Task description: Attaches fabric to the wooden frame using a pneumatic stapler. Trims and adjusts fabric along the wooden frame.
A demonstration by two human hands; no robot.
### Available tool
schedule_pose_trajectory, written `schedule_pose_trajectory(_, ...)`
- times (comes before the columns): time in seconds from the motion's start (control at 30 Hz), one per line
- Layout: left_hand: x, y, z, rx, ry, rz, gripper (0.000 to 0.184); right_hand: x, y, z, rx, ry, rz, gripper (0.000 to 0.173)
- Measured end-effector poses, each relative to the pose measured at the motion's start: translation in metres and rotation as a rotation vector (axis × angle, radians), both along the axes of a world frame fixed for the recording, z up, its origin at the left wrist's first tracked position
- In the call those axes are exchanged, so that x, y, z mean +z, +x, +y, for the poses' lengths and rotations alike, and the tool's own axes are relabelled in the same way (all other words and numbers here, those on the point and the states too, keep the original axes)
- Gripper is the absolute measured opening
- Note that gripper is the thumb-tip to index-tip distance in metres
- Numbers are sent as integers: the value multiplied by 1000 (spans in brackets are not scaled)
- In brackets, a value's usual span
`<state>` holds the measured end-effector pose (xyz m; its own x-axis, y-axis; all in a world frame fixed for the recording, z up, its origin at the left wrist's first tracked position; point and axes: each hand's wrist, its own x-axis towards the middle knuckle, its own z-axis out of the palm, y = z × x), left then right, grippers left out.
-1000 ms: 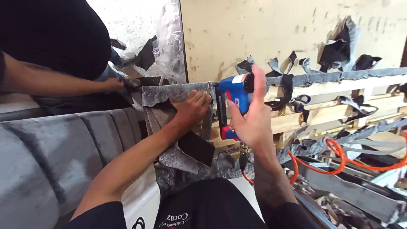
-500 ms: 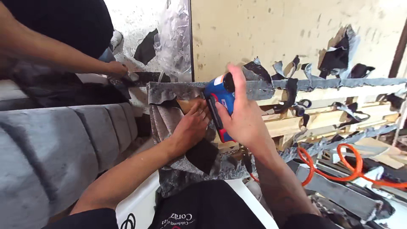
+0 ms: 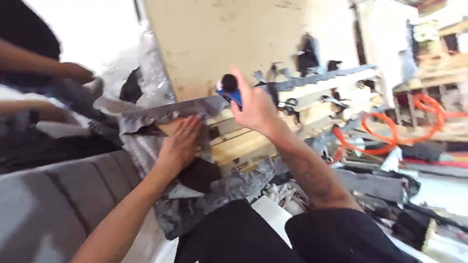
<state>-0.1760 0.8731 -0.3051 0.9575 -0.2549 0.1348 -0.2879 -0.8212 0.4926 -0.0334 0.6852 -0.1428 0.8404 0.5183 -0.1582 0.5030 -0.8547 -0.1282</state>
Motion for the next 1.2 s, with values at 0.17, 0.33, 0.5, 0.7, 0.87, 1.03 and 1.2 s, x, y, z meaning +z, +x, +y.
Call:
schedule_pose_trajectory(0.17,4,13,5,91,-135,-74,41,-50,43,-116,314,44,-18,58)
schedule_pose_trajectory(0.33,19,18,-6,279,-141,-4,35,-71,5,-238,351,195,-45,56)
schedule_pose_trajectory(0.5,62,62,-39,561,-27,333,48,-87,4,-364,206,477,176,35)
schedule_pose_trajectory(0.7,66,128,-149,450,-2,224,67,-73,131,-415,55,346,-15,39)
schedule_pose_trajectory(0.87,40,184,-229,302,74,54,55,-108,190,-416,178,292,69,47)
schedule_pose_trajectory(1.03,31,200,-228,461,68,9,24,-97,179,-411,253,82,37,28)
schedule_pose_trajectory(1.2,55,175,-206,637,18,290,48,-55,207,-481,67,241,224,26)
